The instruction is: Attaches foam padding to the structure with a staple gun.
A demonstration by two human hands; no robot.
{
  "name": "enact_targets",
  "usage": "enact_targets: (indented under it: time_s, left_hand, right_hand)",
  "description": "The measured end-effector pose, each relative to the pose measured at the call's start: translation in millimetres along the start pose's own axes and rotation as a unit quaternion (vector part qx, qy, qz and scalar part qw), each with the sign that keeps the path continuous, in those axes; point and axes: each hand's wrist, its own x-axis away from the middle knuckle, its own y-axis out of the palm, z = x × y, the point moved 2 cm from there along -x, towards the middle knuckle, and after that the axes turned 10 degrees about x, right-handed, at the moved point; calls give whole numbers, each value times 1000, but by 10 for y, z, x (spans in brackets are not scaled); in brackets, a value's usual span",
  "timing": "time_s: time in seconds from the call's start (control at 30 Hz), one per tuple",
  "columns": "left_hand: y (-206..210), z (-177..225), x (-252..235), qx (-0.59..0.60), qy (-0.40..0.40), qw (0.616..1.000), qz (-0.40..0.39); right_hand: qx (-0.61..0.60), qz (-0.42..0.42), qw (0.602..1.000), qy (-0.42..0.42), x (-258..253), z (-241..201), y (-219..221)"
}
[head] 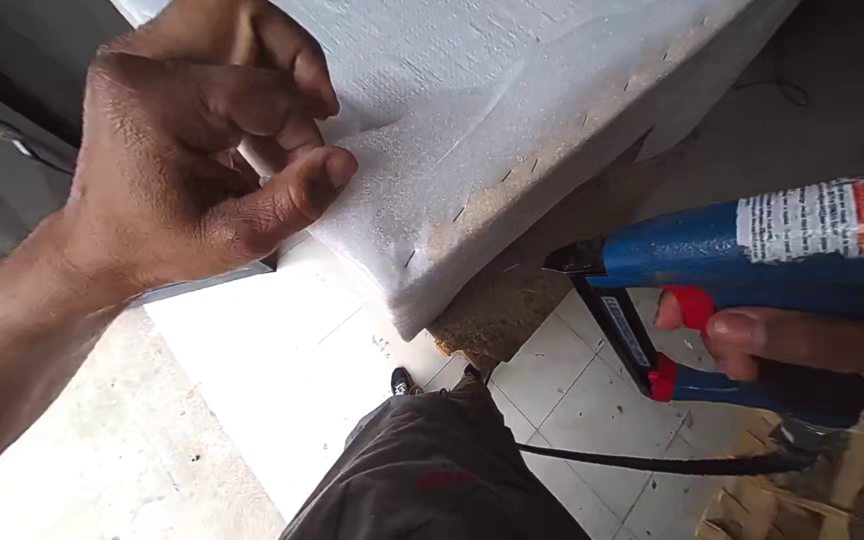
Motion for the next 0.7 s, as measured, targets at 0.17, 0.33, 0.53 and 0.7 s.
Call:
enact_targets:
  time_s: [0.17, 0.33, 0.53, 0.7]
  left_hand:
    - [597, 756, 770, -333, 5, 938, 101]
    - [1826, 653, 831, -572, -13, 818, -59]
    - [2428, 440, 1029, -632, -125, 764, -27]
    - [2961, 408, 1225, -544, -293, 782, -87]
  right_hand:
    - [-223, 13, 975, -4, -237, 1520, 377]
    - [-258, 46, 955, 140, -374, 2889, 755]
    - [223, -22, 969, 103, -917, 3458, 543]
    - [497, -7, 864, -79, -1800, 3706, 587]
